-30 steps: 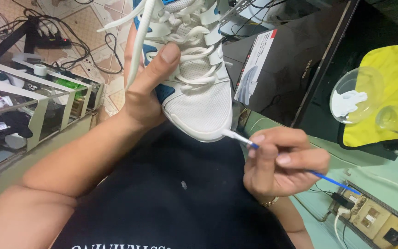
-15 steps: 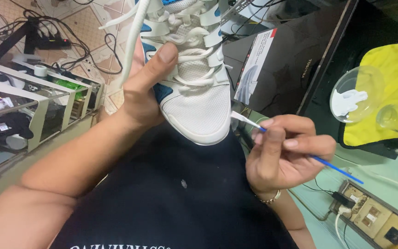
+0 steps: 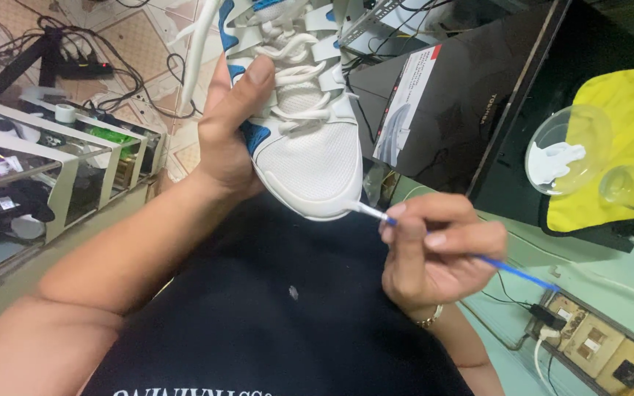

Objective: The person paints parts of a sneaker by hand, dipping a small brush into a container of white paint and applying it to the shoe, rotating the shoe as needed to reach all surfaces.

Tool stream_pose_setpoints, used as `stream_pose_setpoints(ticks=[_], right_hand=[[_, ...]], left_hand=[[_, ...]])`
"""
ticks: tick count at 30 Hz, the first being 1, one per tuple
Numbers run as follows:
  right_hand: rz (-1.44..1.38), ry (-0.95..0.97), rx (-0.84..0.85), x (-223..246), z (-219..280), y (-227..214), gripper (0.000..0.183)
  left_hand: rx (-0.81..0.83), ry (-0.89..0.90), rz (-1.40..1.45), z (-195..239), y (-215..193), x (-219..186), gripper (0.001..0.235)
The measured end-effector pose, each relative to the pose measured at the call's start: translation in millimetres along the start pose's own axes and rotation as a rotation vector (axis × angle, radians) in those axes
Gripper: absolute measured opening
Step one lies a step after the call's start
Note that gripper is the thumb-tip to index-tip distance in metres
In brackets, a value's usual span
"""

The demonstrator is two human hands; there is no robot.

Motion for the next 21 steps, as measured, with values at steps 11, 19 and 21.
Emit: stream_pose_setpoints(ticks=[11, 19, 21], right_hand=[[-0.019, 0.053, -0.044, -9.5, 4.3, -5.1, 0.03], [-0.106, 0.046, -0.077, -8.9, 8.0, -11.5, 0.03], [-0.022, 0.064, -0.086, -13.1, 7.2, -17.1, 0.03]], left_hand=[[0.042, -0.074, 0.062, 1.2, -4.0, 13.8, 0.045], [-0.06, -0.116, 0.083, 2.5, -2.8, 23.0, 0.043], [-0.023, -0.135, 0.068, 3.5, 1.8, 25.6, 0.045]])
Point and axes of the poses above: each hand's wrist, its own z-axis away from the middle knuckle, its own y-axis out of the palm, x = y × z, the point moved 6 cm from there along -z, towards the middle knuckle, and after that the axes turned 4 degrees about -z, right-handed, at the moved point
